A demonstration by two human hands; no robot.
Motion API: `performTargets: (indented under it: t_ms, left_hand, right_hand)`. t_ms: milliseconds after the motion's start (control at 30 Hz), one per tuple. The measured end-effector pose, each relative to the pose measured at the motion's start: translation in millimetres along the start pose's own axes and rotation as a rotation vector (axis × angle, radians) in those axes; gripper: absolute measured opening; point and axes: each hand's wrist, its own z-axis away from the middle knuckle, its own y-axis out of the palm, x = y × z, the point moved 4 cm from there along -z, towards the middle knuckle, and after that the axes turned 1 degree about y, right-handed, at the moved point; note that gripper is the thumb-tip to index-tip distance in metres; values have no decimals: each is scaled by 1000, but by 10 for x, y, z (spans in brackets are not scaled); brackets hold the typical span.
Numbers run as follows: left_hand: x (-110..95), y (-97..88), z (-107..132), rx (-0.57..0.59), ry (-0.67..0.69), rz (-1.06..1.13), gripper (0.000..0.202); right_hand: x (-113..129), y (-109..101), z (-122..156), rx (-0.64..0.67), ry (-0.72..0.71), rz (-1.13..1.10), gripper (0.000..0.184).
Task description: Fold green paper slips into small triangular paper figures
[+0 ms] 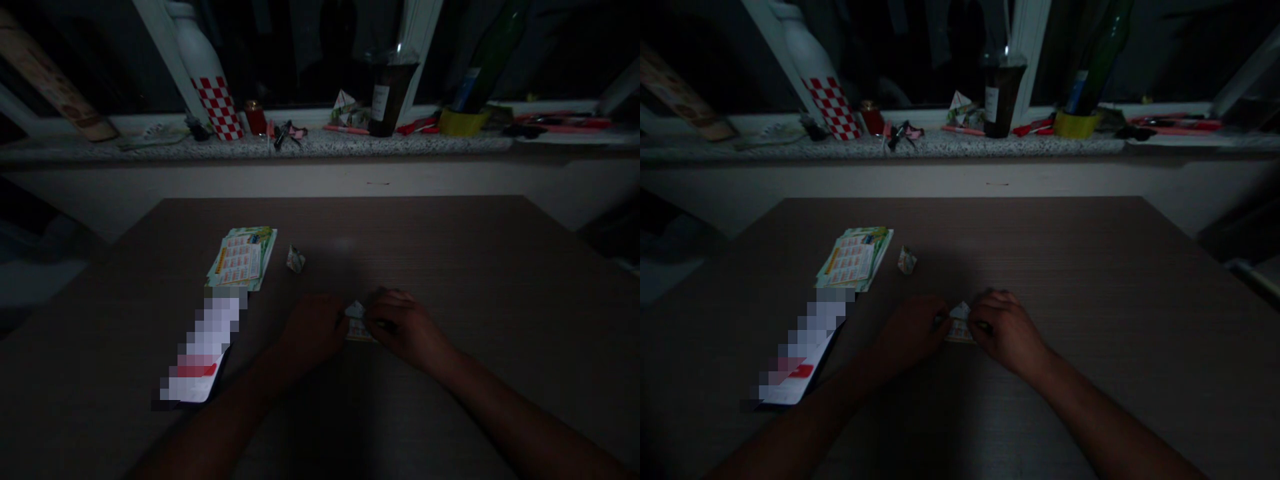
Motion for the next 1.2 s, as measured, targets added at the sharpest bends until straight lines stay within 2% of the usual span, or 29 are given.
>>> performTargets:
  t_ms: [633, 867, 1200]
  left_hand:
    - [-4, 15, 2, -2, -2, -19, 18]
    - [-7, 30, 6, -31, 2, -29, 18]
    - [-19, 39, 4, -16, -1, -36, 18]
  right_hand:
    - [-6, 0, 12, -3, 0, 5, 7]
    - [24, 33, 0, -49, 32, 32, 12]
    - [-5, 62, -9, -113, 131, 24, 13]
